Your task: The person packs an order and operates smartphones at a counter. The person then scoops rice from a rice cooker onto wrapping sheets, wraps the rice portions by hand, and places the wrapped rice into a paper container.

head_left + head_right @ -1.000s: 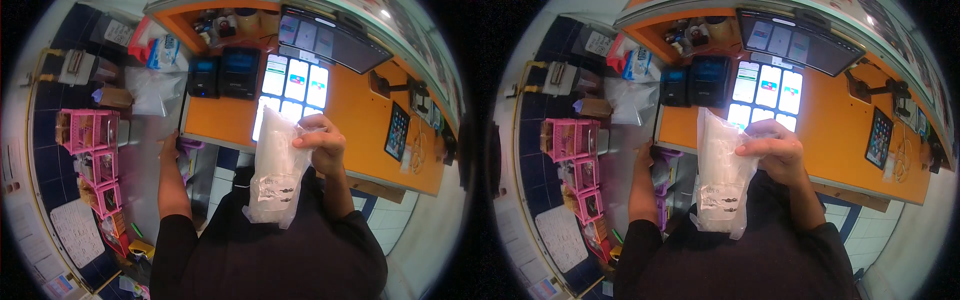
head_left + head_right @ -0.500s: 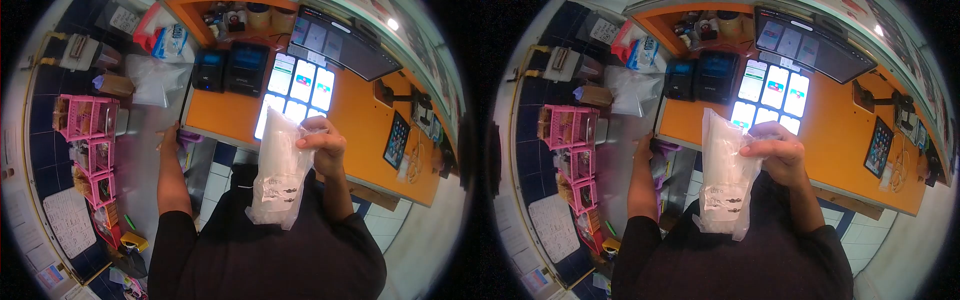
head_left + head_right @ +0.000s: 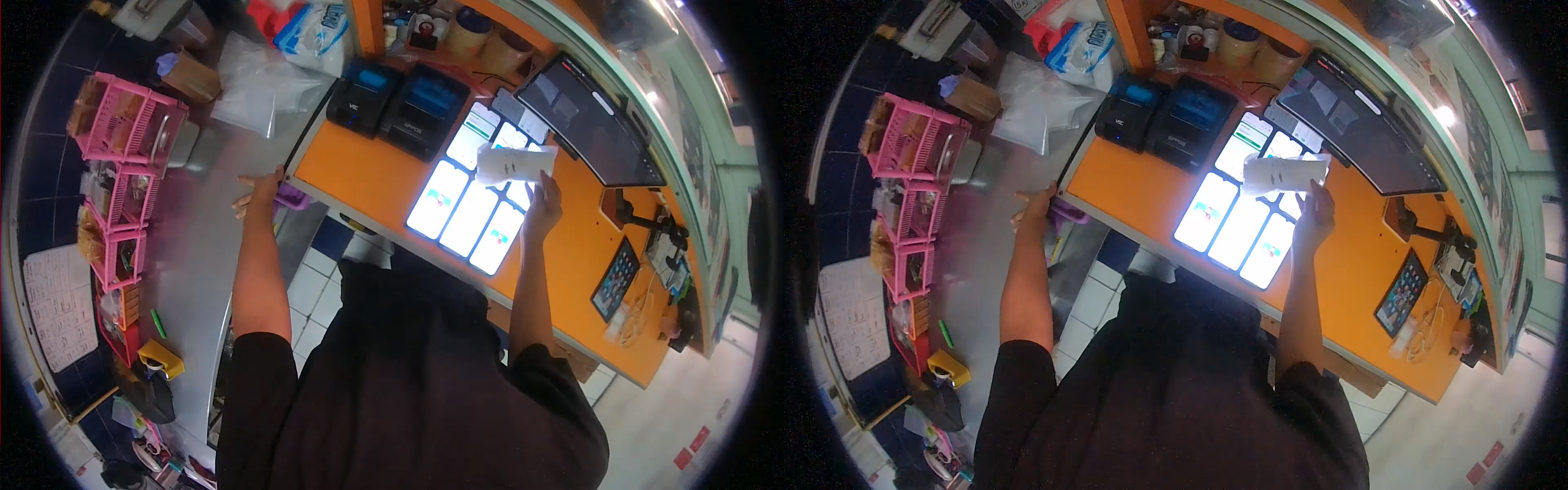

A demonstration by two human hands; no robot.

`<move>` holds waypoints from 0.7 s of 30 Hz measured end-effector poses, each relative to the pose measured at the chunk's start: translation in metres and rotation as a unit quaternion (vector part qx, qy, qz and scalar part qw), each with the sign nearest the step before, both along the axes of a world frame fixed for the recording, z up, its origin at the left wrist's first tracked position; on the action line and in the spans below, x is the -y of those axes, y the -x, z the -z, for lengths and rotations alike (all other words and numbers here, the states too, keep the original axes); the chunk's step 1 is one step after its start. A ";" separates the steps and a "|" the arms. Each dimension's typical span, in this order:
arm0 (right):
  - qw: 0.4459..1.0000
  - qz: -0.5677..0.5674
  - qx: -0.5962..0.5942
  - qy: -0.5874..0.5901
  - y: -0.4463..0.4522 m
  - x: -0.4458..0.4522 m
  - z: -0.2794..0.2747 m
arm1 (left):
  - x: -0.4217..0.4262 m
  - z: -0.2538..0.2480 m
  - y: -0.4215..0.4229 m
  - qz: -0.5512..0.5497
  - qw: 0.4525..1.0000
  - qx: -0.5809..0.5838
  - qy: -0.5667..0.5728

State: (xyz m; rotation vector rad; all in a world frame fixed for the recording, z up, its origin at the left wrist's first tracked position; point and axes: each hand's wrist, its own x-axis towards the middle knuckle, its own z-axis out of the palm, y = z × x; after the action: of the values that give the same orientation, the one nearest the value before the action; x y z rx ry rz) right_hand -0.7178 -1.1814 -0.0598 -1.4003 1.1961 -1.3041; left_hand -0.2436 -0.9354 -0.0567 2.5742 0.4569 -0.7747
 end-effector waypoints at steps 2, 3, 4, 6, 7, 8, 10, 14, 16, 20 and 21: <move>0.999 -0.015 0.015 -0.026 -0.006 0.012 -0.008 | -0.003 0.013 -0.008 0.010 1.000 0.006 0.016; 0.995 -0.047 0.035 -0.081 -0.011 0.015 -0.012 | -0.005 0.021 -0.013 0.012 1.000 0.011 0.025; 0.986 -0.081 0.055 -0.136 -0.018 0.017 -0.015 | -0.008 0.029 -0.017 0.012 0.999 0.017 0.033; 0.963 -0.118 0.085 -0.226 -0.037 0.003 -0.031 | -0.017 0.047 -0.024 0.001 0.999 0.023 0.034; 0.959 -0.154 0.089 -0.220 -0.042 -0.005 -0.030 | -0.019 0.058 -0.029 -0.004 0.999 0.021 0.047; 0.954 -0.188 0.096 -0.215 -0.046 -0.013 -0.027 | -0.020 0.069 -0.035 -0.007 0.998 0.021 0.058; 0.939 -0.270 0.115 -0.177 -0.054 -0.029 -0.031 | -0.023 0.087 -0.046 -0.003 0.997 0.022 0.077; 0.914 -0.397 0.060 -0.062 -0.062 -0.051 -0.070 | -0.032 0.070 -0.046 0.006 0.998 0.001 0.070; 0.912 -0.390 0.104 -0.069 -0.064 -0.062 -0.087 | -0.024 0.051 -0.041 0.006 0.997 -0.018 0.069; 0.926 -0.369 0.052 -0.063 -0.029 -0.065 -0.081 | -0.037 0.103 -0.067 -0.010 0.988 -0.007 0.154; 0.948 -0.304 -0.018 -0.097 -0.011 -0.067 -0.075 | -0.031 0.100 -0.062 -0.031 0.983 -0.003 0.182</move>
State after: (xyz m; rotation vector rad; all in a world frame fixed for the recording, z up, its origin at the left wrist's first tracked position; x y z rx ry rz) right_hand -0.7072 -1.1143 0.0151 -1.4885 0.7906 -0.7107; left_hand -0.1819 -0.9042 -0.1565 2.2087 0.3563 -0.7646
